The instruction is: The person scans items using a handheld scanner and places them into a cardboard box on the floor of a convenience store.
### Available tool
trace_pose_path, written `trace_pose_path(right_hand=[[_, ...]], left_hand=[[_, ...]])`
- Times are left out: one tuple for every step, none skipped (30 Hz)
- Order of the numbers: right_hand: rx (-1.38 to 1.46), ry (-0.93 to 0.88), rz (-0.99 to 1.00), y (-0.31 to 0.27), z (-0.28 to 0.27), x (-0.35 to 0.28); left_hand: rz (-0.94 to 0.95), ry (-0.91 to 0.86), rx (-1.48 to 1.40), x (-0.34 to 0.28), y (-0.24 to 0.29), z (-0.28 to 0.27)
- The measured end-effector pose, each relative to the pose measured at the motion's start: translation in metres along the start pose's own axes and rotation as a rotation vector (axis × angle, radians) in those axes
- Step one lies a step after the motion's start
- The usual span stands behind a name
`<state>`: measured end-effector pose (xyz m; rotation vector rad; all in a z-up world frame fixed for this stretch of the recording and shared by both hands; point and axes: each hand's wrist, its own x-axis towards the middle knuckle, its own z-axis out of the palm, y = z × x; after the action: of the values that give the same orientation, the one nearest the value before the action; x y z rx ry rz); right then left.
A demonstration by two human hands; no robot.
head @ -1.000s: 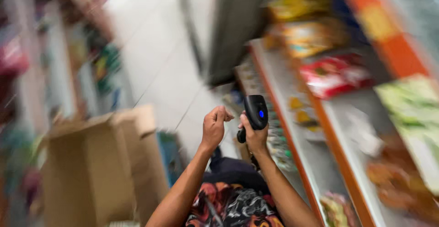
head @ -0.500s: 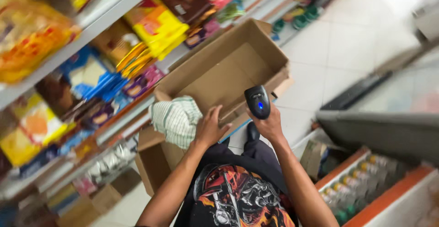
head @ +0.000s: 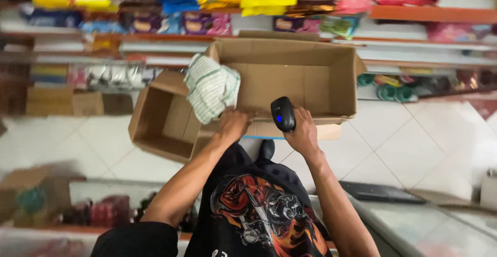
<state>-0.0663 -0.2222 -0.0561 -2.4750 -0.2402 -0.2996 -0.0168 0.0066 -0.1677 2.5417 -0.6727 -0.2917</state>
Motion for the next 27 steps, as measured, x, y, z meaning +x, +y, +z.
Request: trace_pose_path(right_hand=[[0.015, -0.026, -0.018, 0.0, 0.006, 0.0], [0.003, -0.085, 0.015, -0.002, 0.014, 0.0], [-0.018, -0.139, 0.049, -0.003, 0.02, -0.001], [-0.012, -0.162, 0.033, -0.007, 0.027, -0.004], [-0.009, -0.177, 0.046, -0.013, 0.035, -0.006], [-0.008, -0.193, 0.059, -0.016, 0.041, -0.008], [-0.002, -0.209, 0.048, -0.018, 0.046, -0.008], [0.069, -0.181, 0.07, -0.02, 0.051, -0.008], [0.137, -0.148, 0.098, -0.02, 0.055, -0.009], [0.138, -0.159, 0.094, -0.02, 0.057, -0.013], [0.123, -0.149, 0.094, -0.019, 0.058, -0.016], [0.109, -0.139, 0.093, -0.018, 0.059, -0.016], [0.105, -0.136, 0.097, -0.016, 0.06, -0.017], [0.074, -0.155, 0.036, -0.016, 0.061, -0.018], [0.043, -0.17, -0.024, -0.016, 0.063, -0.018], [0.04, -0.165, -0.019, -0.016, 0.065, -0.018], [0.003, -0.122, -0.055, -0.018, 0.068, -0.02], [-0.033, -0.08, -0.09, -0.02, 0.071, -0.022], [-0.038, -0.071, -0.087, -0.022, 0.074, -0.022], [-0.072, -0.047, -0.077, -0.025, 0.077, -0.022], [-0.107, -0.026, -0.065, -0.027, 0.078, -0.023], [-0.112, -0.02, -0.059, -0.028, 0.078, -0.023], [-0.112, 0.0, -0.062, -0.03, 0.079, -0.024], [-0.111, 0.021, -0.065, -0.033, 0.08, -0.026], [-0.113, 0.021, -0.063, -0.035, 0.08, -0.026], [-0.115, 0.028, -0.081, -0.037, 0.079, -0.027], [-0.114, 0.034, -0.105, -0.038, 0.08, -0.026]], left_hand=[[0.048, 0.097, -0.041, -0.004, 0.001, 0.004], [0.014, 0.104, -0.043, -0.011, 0.002, 0.007], [-0.026, 0.125, -0.025, -0.015, 0.005, 0.009], [-0.067, 0.145, -0.007, -0.02, 0.009, 0.01], [-0.091, 0.151, -0.01, -0.023, 0.014, 0.009], [-0.049, 0.135, -0.002, -0.026, 0.02, 0.005], [-0.002, 0.116, 0.006, -0.03, 0.025, -0.003], [-0.022, 0.121, 0.003, -0.037, 0.027, -0.014], [-0.049, 0.094, -0.097, -0.045, 0.029, -0.027], [-0.075, 0.068, -0.198, -0.053, 0.031, -0.04], [-0.074, 0.068, -0.197, -0.059, 0.029, -0.055], [-0.044, 0.404, -0.113, -0.065, 0.024, -0.069], [-0.005, 0.736, -0.029, -0.072, 0.019, -0.078], [-0.001, 0.734, -0.033, -0.075, 0.012, -0.083], [-0.157, 0.794, 0.066, -0.076, 0.002, -0.085], [-0.313, 0.853, 0.165, -0.076, -0.008, -0.083], [-0.309, 0.848, 0.163, -0.074, -0.017, -0.077], [-0.365, 0.724, -0.236, -0.071, -0.024, -0.069], [-0.399, 0.578, -0.632, -0.066, -0.033, -0.061], [-0.389, 0.575, -0.632, -0.065, -0.039, -0.055], [-0.416, 0.583, -0.62, -0.066, -0.042, -0.049], [-0.443, 0.591, -0.607, -0.065, -0.045, -0.044], [-0.441, 0.587, -0.607, -0.065, -0.049, -0.041], [-0.422, 0.602, -0.579, -0.066, -0.052, -0.04], [-0.404, 0.619, -0.552, -0.065, -0.055, -0.039], [-0.403, 0.617, -0.553, -0.064, -0.058, -0.039], [-0.453, 0.549, -0.454, -0.061, -0.062, -0.04]])
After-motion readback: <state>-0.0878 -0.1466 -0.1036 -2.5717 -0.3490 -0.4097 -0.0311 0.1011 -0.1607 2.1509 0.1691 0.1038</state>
